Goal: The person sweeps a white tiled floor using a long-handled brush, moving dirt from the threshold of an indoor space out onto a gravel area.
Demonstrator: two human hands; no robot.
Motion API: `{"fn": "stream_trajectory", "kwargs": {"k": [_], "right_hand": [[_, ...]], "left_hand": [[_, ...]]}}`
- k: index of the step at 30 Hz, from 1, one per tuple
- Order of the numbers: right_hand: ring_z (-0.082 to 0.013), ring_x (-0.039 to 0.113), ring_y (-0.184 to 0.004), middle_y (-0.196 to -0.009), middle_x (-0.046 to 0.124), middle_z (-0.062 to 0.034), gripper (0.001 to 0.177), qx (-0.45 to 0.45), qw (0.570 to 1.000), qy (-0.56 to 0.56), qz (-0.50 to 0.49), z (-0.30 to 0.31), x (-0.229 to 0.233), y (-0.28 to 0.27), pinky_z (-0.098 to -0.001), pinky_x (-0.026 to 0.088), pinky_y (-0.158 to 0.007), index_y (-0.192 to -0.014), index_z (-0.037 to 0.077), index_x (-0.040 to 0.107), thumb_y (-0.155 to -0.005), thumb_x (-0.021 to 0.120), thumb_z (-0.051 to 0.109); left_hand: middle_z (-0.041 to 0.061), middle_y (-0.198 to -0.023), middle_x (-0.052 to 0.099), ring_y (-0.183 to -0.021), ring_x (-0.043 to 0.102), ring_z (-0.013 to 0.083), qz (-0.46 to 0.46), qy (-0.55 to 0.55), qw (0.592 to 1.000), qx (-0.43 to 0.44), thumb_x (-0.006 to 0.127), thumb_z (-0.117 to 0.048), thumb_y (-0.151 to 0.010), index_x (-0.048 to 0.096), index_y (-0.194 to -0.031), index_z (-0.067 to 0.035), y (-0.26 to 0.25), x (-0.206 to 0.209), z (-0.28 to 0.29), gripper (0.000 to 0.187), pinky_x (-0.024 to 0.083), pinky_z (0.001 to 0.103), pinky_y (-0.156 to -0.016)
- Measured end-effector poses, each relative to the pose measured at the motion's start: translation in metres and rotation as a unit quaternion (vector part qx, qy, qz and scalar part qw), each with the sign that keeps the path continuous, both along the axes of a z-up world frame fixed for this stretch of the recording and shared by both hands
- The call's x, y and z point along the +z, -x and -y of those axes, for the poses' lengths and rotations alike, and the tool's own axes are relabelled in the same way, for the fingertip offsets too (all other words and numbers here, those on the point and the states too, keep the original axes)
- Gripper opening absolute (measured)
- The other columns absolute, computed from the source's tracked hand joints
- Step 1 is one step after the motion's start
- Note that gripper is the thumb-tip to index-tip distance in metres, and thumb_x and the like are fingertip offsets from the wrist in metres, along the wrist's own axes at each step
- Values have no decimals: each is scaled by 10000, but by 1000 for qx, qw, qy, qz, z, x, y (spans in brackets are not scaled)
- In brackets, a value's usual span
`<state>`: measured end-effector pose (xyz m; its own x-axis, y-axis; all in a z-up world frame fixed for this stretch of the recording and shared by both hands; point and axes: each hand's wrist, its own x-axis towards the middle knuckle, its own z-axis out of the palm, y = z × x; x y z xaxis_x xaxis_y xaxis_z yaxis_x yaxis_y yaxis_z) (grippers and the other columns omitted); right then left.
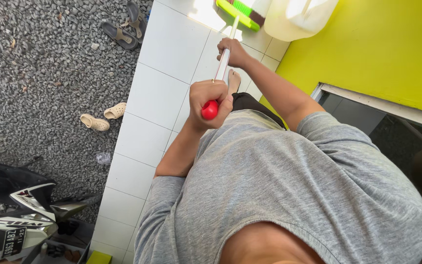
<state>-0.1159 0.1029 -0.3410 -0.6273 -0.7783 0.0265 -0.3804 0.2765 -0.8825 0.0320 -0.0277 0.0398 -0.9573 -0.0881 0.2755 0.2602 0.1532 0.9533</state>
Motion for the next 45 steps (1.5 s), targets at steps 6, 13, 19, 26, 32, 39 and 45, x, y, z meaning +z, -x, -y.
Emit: {"fn": "stream_trajectory", "kwargs": {"k": [6,13,19,26,32,39,45], "right_hand": [[-311,558,-708,-680,536,-125,262,-63,997,39,14,26,83,-42,-430,471,-669,-683,27,486,-746,733,85],[-352,549,-736,-711,532,-148,305,-203,978,33,-23,15,140,-112,-442,430,-669,-719,8,479,-769,771,79],[-377,511,-694,-677,514,-164,402,-349,929,-40,-118,-22,69,-132,-465,389,-623,-676,23,461,-765,845,105],[-236,368,-680,-699,331,-104,391,-261,964,25,53,4,5,-108,-388,322,-606,-713,33,336,-724,726,25],[-189,413,-677,-688,444,-53,263,-205,975,69,44,45,10,-110,-347,386,-645,-695,54,412,-767,644,-46],[-196,537,-741,-727,524,-75,280,-156,972,166,59,108,36,-99,-355,463,-702,-698,48,404,-776,645,-72],[-224,449,-700,-689,466,-95,255,-184,975,110,56,129,120,-117,-369,408,-658,-721,20,429,-746,663,-77]], "left_hand": [[79,-571,403,-508,421,215,-33,-20,998,-41,636,72,-754,396,-637,-32,-10,53,35,287,330,348,-522],[67,-703,493,-528,508,116,-121,-282,948,-81,613,12,-798,447,-788,-39,-31,73,66,174,450,295,-501],[7,-732,449,-668,399,96,83,-164,982,-40,671,-4,-1022,413,-808,-65,-12,-14,54,341,367,285,-633],[53,-632,442,-556,427,168,51,30,990,-131,677,-13,-943,425,-725,-42,-18,3,61,334,365,317,-560],[83,-718,553,-631,568,273,-40,133,983,-124,680,-17,-830,484,-774,-61,-32,33,48,209,447,387,-589],[55,-788,604,-673,626,281,-89,141,974,-156,726,-78,-761,525,-815,-102,-34,44,28,210,476,397,-590],[42,-554,480,-507,536,193,-192,75,970,-128,742,28,-779,462,-639,-88,-48,101,90,334,422,360,-462]]}}
